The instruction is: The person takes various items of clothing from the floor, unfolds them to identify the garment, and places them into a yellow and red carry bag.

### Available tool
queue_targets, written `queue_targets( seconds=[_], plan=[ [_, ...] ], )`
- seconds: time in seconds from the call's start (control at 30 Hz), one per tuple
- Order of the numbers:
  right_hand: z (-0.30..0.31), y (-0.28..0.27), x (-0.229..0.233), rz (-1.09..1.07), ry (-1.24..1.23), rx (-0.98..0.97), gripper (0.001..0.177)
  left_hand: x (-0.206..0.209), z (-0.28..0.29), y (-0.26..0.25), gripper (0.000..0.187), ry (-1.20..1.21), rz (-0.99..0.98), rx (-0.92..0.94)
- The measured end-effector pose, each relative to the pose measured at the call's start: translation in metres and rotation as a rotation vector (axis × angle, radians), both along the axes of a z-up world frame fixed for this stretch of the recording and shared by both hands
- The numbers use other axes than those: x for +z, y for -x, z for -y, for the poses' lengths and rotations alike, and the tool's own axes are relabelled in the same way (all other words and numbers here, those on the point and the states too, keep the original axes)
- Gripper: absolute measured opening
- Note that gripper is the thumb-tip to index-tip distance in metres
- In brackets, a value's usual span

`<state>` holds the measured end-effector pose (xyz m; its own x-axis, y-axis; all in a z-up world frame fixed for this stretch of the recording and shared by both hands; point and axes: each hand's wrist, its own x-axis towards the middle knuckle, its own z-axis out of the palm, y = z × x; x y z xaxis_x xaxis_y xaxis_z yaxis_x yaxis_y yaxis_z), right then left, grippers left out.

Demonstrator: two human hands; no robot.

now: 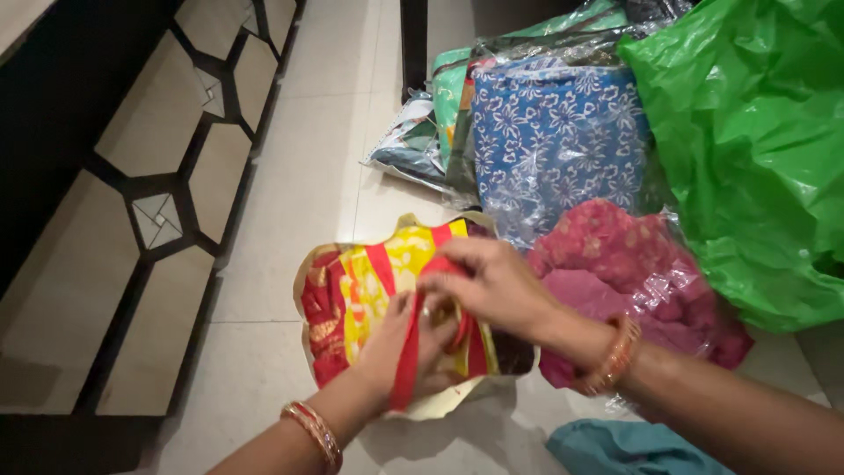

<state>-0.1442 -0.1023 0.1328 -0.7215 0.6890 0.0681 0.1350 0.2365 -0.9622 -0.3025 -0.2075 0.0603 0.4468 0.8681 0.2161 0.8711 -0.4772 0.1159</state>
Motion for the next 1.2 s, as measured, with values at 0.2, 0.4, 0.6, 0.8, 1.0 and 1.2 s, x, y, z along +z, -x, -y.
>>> queue_targets(
  seconds=[0.2,0.4,0.6,0.8,1.0,1.2],
  plan=[
    [-0.013,0.018,-0.009,-0.158,-0.541,-0.043,0.021,0.019,-0.022,0.027,0.033,0.521,0.784,0.367],
    [0.011,0.024,0.007,-0.225,-0.252,0.050,0.016,0.055,-0.032,0.052,0.024,0.430,1.494,0.610],
    [0.067,0.045,0.061,-0.102,-0.074,0.068,0.016,0.127,-0.054,0.052,0.037,0.151,1.124,0.271],
    [0.083,0.062,0.071,-0.086,-0.200,0.118,0.016,0.174,-0.060,0.039,0.035,0.107,1.195,0.044],
    [0.071,0.035,0.055,0.068,-0.484,-0.071,0.022,0.100,0.015,0.057,0.035,0.222,1.436,0.752],
    [0.040,0.051,0.012,-0.153,-0.607,0.019,0.022,0.036,0.044,0.057,0.026,0.499,1.595,1.055]
  ],
)
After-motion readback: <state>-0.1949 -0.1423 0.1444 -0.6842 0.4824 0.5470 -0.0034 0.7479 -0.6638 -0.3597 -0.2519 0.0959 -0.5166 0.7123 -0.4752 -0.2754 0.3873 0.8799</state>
